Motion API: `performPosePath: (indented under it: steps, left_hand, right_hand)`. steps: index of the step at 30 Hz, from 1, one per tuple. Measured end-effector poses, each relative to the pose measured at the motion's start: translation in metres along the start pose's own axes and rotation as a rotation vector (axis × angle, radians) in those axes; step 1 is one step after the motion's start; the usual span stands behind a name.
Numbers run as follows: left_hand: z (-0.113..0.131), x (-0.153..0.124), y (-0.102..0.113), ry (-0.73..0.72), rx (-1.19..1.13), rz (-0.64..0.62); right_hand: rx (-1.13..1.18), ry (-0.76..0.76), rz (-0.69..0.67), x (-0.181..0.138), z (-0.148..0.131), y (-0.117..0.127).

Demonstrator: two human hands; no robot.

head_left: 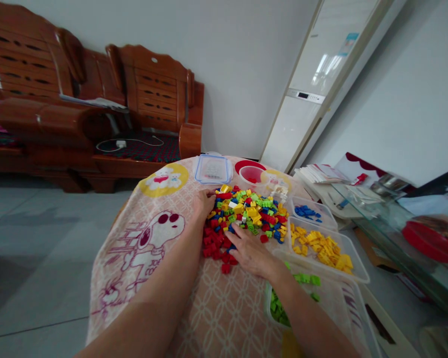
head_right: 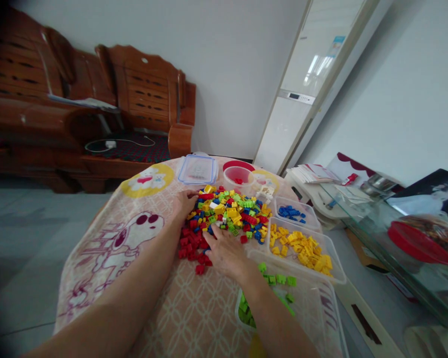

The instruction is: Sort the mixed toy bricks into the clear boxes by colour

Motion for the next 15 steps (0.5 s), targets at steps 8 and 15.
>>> performPosePath:
  steps: [8, 15]
  left_hand:
    - [-0.001, 0.001, -0.002, 0.023, -0.009, 0.010]
    - [-0.004, 0.003, -0.004, 0.017, -0.005, 0.014]
  right_hand:
    - [-0.058, -0.141, 0.064, 0.004, 0.008, 0.009]
    - [-0.035, 0.041, 0.082, 0.005, 0.005, 0.005]
Point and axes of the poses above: each hand's wrist, its own x-axis towards the middle knuckle, its own y-axis out of the back of the hand, z = x × y, the point moved 3 cm from there along x, towards the middle knuckle, and after that the axes turned 5 degrees about y, right-handed, at the moved point
